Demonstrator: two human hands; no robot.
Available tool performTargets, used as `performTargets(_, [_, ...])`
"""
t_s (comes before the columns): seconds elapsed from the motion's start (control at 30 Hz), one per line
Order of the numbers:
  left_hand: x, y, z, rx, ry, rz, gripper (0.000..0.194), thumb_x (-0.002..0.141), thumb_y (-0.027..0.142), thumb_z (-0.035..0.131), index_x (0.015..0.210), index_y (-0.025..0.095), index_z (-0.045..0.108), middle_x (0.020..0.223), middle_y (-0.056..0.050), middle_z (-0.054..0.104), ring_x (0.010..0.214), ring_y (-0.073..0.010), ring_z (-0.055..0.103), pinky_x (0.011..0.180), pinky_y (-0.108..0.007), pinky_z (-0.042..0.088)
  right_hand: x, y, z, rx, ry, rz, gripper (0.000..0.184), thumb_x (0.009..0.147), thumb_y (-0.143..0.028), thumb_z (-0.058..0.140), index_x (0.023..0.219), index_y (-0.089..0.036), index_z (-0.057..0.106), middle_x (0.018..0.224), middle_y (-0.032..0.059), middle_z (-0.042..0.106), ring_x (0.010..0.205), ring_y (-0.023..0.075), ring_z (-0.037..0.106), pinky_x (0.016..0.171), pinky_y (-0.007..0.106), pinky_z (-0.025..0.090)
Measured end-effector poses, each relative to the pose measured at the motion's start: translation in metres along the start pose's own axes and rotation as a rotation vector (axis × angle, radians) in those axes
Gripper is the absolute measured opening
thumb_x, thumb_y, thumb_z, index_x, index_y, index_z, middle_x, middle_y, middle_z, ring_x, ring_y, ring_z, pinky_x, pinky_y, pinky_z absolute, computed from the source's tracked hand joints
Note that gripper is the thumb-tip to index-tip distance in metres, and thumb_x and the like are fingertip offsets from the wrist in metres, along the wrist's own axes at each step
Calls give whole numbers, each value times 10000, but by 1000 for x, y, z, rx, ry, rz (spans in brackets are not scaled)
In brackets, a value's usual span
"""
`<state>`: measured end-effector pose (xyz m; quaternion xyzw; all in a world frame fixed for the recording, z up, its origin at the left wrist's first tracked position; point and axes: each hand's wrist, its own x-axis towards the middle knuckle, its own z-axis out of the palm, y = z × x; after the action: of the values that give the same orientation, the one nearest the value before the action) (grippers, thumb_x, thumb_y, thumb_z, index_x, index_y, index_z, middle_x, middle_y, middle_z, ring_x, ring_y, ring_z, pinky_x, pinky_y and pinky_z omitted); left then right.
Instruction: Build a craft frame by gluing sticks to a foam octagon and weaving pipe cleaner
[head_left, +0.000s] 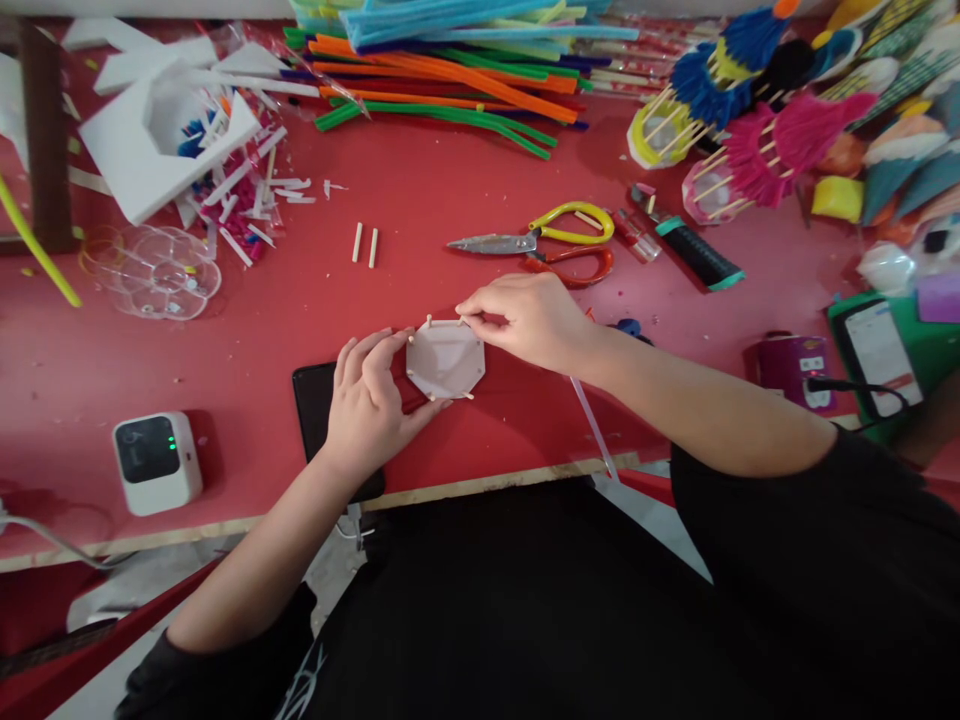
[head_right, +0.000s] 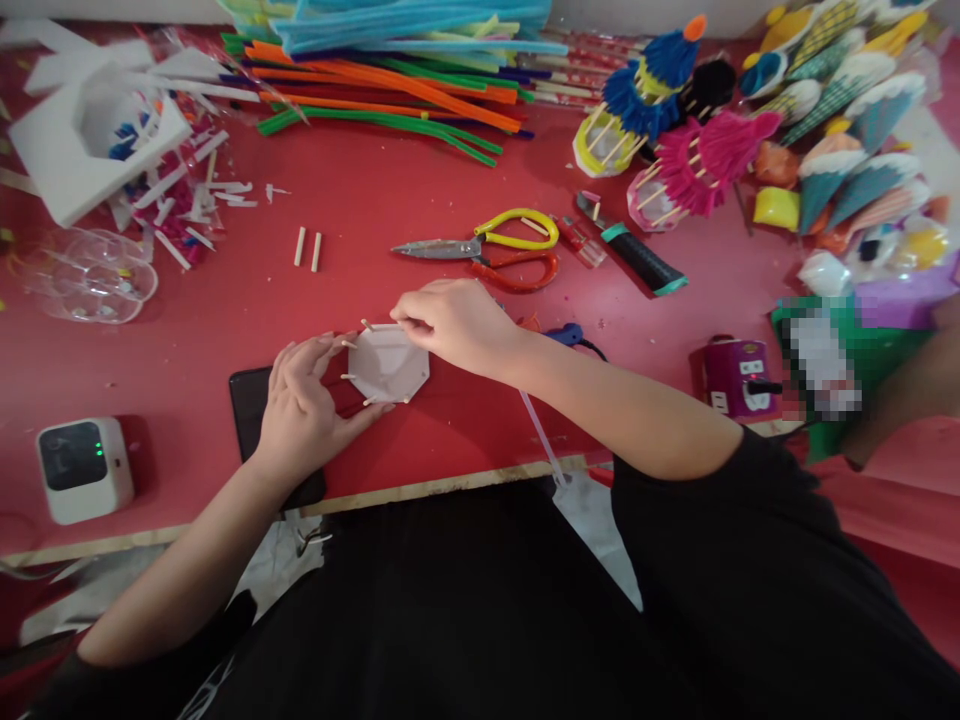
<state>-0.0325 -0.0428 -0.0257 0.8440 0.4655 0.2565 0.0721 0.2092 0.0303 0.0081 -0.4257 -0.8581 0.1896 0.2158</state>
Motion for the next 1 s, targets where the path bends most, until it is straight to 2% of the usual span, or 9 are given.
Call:
performTargets(0.1, [0,0,0,-21,9,6,863,852,552,721,1478,123,309,1323,-239,623,1288,-384,590,1131,-582,407,2,-1,-3,1,-35,0,191,911,-176,573,850,-199,753,851,35,780,785,176,703,753,302,517])
performTargets(0.3, [1,0,0,-13,36,22,865,838,540,745,1466,112,332,1299,-234,634,1266,-377,605,1131,-566,413,8,-2,-8,56,-91,-6,181,916,-175,595,940,-174,774,903,52,799,835,192,737,800,314,540])
performTargets(0.47, [0,0,1,6,7,-1,889,846,563,723,1484,125,286,1316,-238,624,1282,-384,595,1126,-577,416,8,0,-8,65,-70,15,167,912,-194,615,939,-192,780,917,42,807,867,195,748,801,309,547])
performTargets(0.67, [0,1,1,28,27,15,848,861,588,694,1462,118,322,1281,-229,641,1260,-370,611,1112,-560,440,5,-1,-9,44,-75,19,168,916,-194,610,900,-190,778,883,42,800,814,188,739,783,310,544])
performTargets(0.87, [1,0,1,8,33,19,892,844,583,717,1480,126,290,1294,-229,636,1262,-375,610,1115,-560,432,3,-3,-9,76,-97,35,172,912,-169,610,930,-191,780,910,48,802,853,200,745,814,326,550])
performTargets(1.0, [1,1,1,-5,49,29,888,844,572,723,1475,113,301,1282,-234,641,1255,-377,611,1119,-563,429,4,-2,-7,58,-67,39,171,916,-173,612,938,-179,782,908,55,806,847,206,751,790,321,551])
